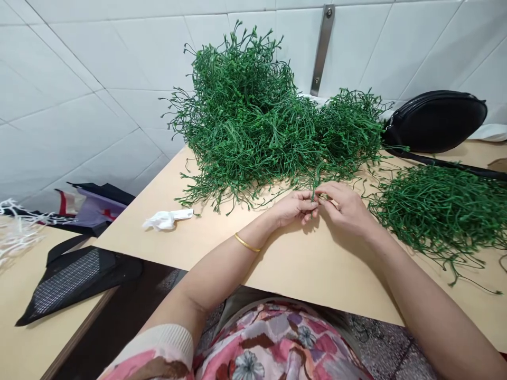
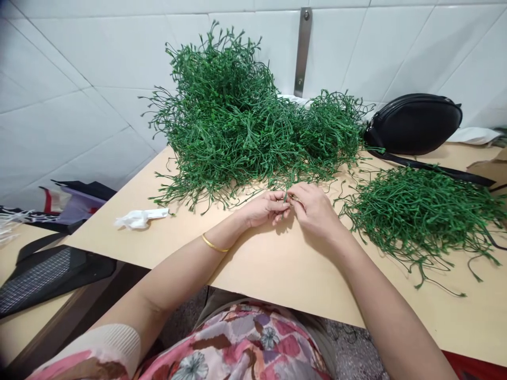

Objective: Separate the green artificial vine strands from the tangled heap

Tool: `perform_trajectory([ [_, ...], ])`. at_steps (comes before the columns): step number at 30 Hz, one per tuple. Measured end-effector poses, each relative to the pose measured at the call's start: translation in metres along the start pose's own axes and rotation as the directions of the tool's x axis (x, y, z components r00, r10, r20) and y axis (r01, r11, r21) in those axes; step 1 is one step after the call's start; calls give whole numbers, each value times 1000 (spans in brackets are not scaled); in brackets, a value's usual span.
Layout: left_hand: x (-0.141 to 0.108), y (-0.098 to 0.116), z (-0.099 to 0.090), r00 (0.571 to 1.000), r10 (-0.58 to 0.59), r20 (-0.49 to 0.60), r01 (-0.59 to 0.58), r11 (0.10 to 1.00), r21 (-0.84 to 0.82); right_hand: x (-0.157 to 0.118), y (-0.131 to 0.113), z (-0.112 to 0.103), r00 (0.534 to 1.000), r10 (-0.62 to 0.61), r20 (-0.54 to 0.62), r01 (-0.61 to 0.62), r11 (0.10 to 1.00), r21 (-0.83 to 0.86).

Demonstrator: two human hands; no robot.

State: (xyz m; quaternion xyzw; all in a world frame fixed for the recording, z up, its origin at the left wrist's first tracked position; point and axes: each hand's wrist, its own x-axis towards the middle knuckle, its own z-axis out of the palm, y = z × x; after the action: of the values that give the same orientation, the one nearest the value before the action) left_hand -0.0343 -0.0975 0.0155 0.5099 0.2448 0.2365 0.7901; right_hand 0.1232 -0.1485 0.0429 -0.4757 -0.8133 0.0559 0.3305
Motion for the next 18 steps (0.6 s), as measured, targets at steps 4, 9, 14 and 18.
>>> perform_trajectory([
  [4, 0, 1, 0, 1000, -18, -6, 18, 1000, -9, 0, 14, 9, 990, 139, -7, -138, 989, 61],
  [9, -2, 5, 1, 997, -71, 18, 71, 997, 39, -3, 25, 6, 986, 132, 100, -151, 963, 223],
  [14, -3, 9, 5, 978, -110, -178, 135, 982, 132, -8, 28, 4, 989, 117, 86, -123, 989, 77],
  [18, -1, 6, 13, 932, -27, -362, 54, 996, 67, -11, 22, 5, 994, 78, 74, -67, 988, -142],
])
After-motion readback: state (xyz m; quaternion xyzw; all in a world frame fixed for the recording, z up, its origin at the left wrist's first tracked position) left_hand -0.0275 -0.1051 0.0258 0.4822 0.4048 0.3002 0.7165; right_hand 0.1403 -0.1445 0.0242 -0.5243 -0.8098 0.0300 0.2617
